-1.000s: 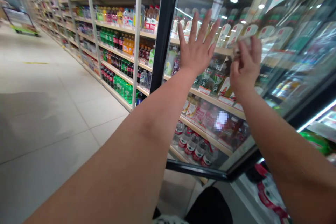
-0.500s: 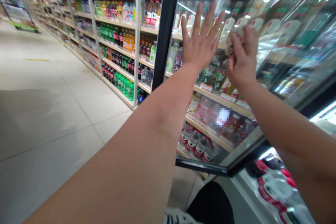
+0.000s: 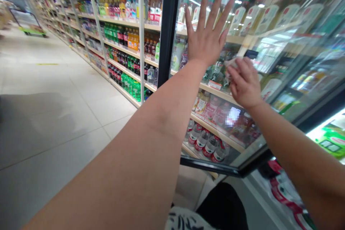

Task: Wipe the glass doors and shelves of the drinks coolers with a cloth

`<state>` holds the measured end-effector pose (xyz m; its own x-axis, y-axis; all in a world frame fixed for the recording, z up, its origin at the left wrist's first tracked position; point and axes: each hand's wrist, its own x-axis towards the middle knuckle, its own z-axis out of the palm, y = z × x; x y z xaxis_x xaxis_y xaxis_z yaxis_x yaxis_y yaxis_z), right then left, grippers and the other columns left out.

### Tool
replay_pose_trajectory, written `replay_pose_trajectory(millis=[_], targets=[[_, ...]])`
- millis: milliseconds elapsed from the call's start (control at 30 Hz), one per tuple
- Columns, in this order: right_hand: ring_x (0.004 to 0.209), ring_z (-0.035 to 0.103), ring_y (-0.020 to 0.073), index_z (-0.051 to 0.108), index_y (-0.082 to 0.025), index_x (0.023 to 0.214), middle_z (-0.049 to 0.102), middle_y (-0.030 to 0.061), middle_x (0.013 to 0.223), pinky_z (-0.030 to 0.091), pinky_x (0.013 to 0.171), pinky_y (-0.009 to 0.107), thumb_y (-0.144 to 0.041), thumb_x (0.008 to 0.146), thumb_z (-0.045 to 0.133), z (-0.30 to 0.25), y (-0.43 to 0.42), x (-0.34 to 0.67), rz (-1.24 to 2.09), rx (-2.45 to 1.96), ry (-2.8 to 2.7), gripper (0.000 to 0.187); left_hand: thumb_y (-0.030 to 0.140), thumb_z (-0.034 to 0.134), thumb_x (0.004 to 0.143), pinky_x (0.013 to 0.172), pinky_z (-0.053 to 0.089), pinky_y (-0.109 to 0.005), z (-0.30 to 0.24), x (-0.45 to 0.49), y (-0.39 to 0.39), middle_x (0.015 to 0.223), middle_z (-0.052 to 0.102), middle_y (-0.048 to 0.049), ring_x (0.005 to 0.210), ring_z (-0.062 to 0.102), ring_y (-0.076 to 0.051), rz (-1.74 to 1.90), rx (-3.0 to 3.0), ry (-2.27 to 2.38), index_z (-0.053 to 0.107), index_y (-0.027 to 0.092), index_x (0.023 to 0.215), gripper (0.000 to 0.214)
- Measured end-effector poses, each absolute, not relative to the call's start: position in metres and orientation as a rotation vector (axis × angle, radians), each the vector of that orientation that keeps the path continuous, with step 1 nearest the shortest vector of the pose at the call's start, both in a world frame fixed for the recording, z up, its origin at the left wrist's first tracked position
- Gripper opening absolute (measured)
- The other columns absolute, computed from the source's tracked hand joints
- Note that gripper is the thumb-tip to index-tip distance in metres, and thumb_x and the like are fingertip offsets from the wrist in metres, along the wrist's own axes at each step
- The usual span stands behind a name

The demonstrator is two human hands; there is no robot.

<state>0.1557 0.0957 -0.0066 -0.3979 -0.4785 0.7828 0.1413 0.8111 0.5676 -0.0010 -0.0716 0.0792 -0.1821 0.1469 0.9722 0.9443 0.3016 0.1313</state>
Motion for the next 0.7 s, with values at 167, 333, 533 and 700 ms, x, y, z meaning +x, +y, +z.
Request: replay_pose_trajectory(millis=[167,333,533,700], targets=[[0.164,0.015,0.0317,0.037,-0.02,0.164,0.022,0.0107,0.174,0.021,0.133,0.06,-0.018,0.105,0.037,-0.015,0.1,0.168,-0.474,0.107,-1.695,0.06,0.034,0.035,0.097,0.134,-0.01,-0.061,0.08,0.002,-0.075,0.169,0.024,0.0187,0.164,-0.009,-0.022,-1.001,-0.998,-1.553,0.041,0.04,0.162,0.066],[0.155,0.039,0.0262,0.053,-0.033,0.153,0.048,0.0004,0.162,0.039,0.127,0.053,-0.023,0.1,0.054,-0.034,0.089,0.171,-0.722,0.322,-2.129,0.054,0.036,0.029,0.098,0.134,-0.007,-0.06,0.078,0.003,-0.075,0.169,0.023,0.0197,0.162,-0.013,-0.016,-0.966,-0.969,-1.583,0.039,0.042,0.163,0.066],[0.162,0.023,0.0303,0.041,-0.024,0.164,0.028,0.0074,0.172,0.026,0.132,0.055,-0.017,0.1,0.044,-0.013,0.093,0.165,-0.565,0.097,-1.667,0.064,0.03,0.023,0.102,0.131,-0.014,-0.064,0.076,0.005,-0.069,0.173,0.022,0.011,0.164,-0.009,-0.025,-0.905,-0.964,-1.563,0.035,0.032,0.166,0.065],[0.16,0.027,0.0309,0.045,-0.024,0.16,0.04,0.0063,0.167,0.035,0.129,0.056,-0.019,0.098,0.052,-0.023,0.071,0.15,-0.704,0.397,-2.005,0.063,0.035,0.027,0.109,0.133,-0.007,-0.063,0.072,-0.001,-0.076,0.171,0.026,0.0165,0.156,-0.032,-0.014,-0.757,-0.868,-1.579,0.033,0.037,0.163,0.054]])
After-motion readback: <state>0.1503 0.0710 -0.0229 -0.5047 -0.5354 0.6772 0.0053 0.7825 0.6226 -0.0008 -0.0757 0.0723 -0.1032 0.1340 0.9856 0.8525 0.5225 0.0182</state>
